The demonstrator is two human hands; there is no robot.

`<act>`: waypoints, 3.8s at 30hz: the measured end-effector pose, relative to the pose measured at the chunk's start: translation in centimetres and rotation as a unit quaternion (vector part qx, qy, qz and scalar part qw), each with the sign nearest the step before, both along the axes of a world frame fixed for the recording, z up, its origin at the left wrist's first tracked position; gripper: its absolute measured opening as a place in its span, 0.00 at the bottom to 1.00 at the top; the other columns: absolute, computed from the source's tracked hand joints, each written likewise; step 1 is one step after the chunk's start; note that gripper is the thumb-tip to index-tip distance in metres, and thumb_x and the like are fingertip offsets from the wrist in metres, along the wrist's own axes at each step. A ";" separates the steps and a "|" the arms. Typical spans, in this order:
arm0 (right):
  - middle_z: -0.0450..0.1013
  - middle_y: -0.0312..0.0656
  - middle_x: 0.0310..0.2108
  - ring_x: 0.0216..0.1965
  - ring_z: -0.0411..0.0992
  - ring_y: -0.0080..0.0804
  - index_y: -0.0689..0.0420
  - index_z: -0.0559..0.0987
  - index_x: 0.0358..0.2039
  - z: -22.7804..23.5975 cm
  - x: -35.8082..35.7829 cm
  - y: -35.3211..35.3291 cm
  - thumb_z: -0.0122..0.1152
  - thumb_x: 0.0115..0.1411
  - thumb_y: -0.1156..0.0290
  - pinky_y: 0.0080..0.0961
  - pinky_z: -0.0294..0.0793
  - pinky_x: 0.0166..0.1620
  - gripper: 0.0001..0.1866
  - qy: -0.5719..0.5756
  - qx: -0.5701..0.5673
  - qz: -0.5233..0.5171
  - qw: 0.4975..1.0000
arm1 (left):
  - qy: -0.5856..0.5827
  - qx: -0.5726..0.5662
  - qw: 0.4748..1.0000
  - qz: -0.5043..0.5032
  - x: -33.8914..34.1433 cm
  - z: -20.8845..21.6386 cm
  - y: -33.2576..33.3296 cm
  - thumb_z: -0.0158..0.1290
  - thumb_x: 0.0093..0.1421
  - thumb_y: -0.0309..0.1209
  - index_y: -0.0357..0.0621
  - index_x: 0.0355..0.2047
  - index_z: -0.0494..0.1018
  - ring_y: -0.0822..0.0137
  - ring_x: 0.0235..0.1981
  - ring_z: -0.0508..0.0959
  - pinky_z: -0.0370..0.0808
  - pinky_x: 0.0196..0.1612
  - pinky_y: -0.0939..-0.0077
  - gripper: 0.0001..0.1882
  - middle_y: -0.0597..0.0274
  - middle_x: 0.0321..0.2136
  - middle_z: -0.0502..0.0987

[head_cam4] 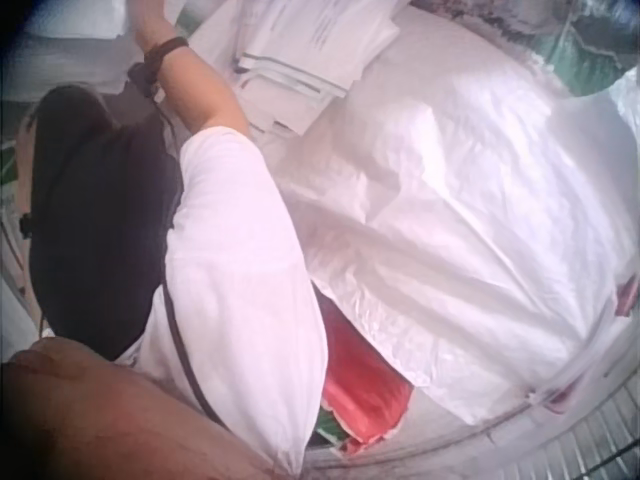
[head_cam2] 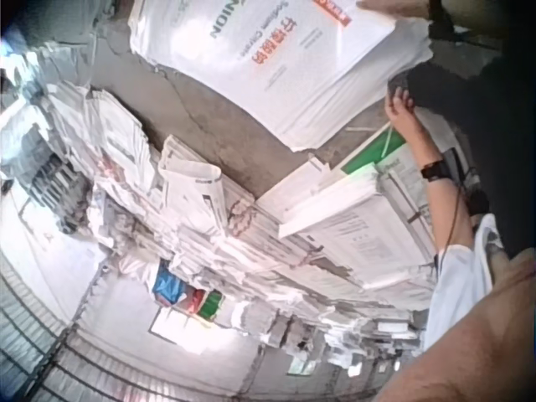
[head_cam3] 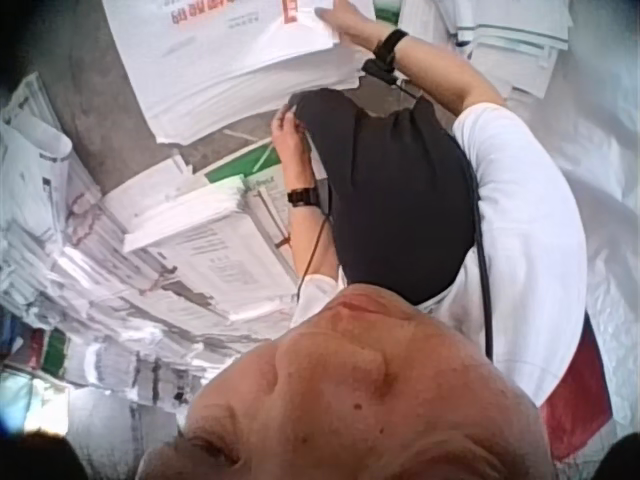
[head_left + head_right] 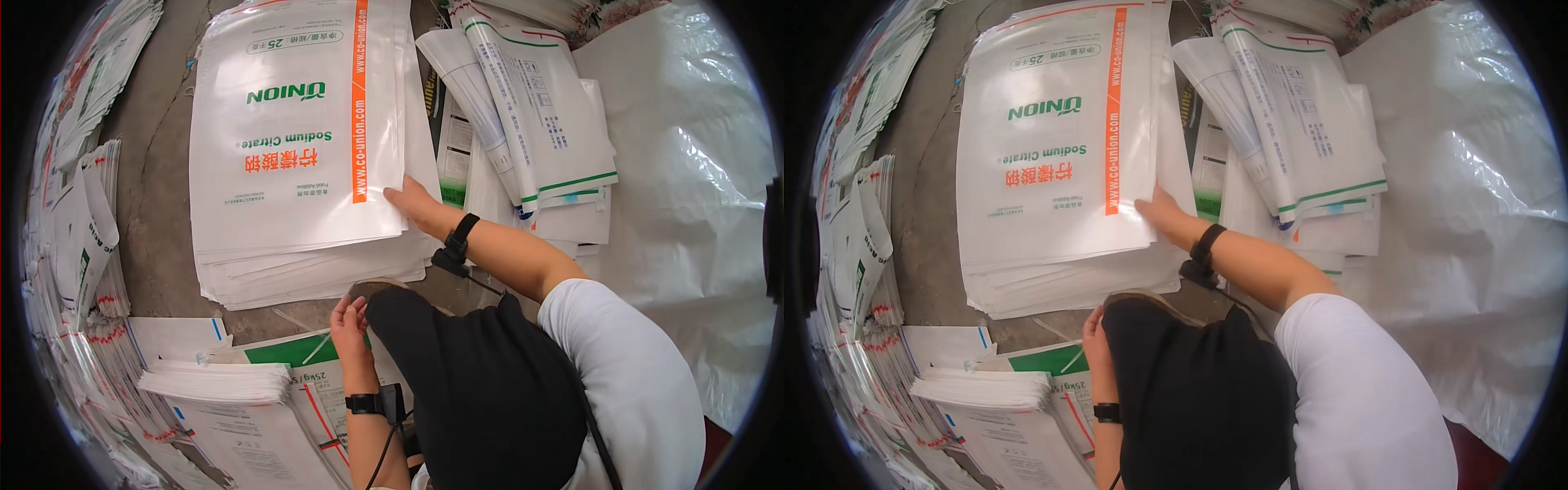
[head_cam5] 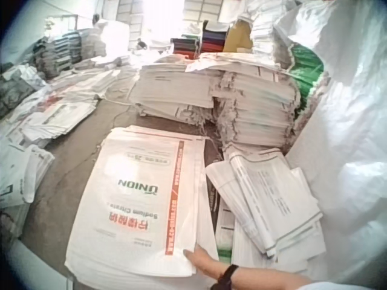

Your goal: Sorting and counting printed large plastic chemical/agricultural bags on a warehouse floor.

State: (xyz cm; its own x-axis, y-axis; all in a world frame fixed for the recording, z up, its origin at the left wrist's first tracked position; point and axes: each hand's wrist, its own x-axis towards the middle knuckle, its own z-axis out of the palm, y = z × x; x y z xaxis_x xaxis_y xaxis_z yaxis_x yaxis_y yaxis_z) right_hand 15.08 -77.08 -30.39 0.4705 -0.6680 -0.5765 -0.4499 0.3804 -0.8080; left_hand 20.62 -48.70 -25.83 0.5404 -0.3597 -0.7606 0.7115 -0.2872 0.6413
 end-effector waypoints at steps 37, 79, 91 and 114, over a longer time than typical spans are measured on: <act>0.76 0.43 0.44 0.45 0.73 0.29 0.65 0.73 0.53 13.2 7.7 4.2 0.57 0.63 0.67 0.28 0.73 0.49 0.20 -0.271 -0.009 0.104 0.957 | -0.037 -0.033 0.995 -0.092 0.2 1.2 1.7 0.49 0.68 0.42 0.41 0.62 0.62 0.70 0.48 0.75 0.70 0.44 0.78 0.27 0.57 0.56 0.73; 0.74 0.57 0.50 0.48 0.76 0.49 0.64 0.74 0.53 1.7 12.9 -11.6 0.68 0.52 0.53 0.33 0.74 0.53 0.34 0.184 -0.377 0.239 0.876 | -0.236 0.230 0.943 -0.054 16.1 28.6 13.6 0.54 0.55 0.19 0.23 0.57 0.65 0.54 0.53 0.72 0.70 0.57 0.64 0.28 0.47 0.54 0.71; 0.74 0.52 0.52 0.52 0.74 0.44 0.62 0.74 0.55 3.4 15.6 -12.5 0.72 0.48 0.56 0.32 0.70 0.54 0.36 0.207 -0.229 0.438 0.844 | -0.243 0.164 0.955 -0.046 16.6 24.4 15.7 0.57 0.52 0.25 0.26 0.56 0.67 0.58 0.47 0.77 0.70 0.54 0.67 0.30 0.49 0.47 0.76; 0.76 0.51 0.47 0.47 0.76 0.43 0.67 0.73 0.53 7.0 13.7 -6.4 0.66 0.49 0.70 0.32 0.75 0.52 0.29 -0.014 0.186 0.268 0.945 | -0.342 0.212 0.907 -0.128 12.3 21.3 11.4 0.51 0.58 0.27 0.41 0.55 0.72 0.52 0.48 0.80 0.74 0.52 0.63 0.23 0.45 0.45 0.80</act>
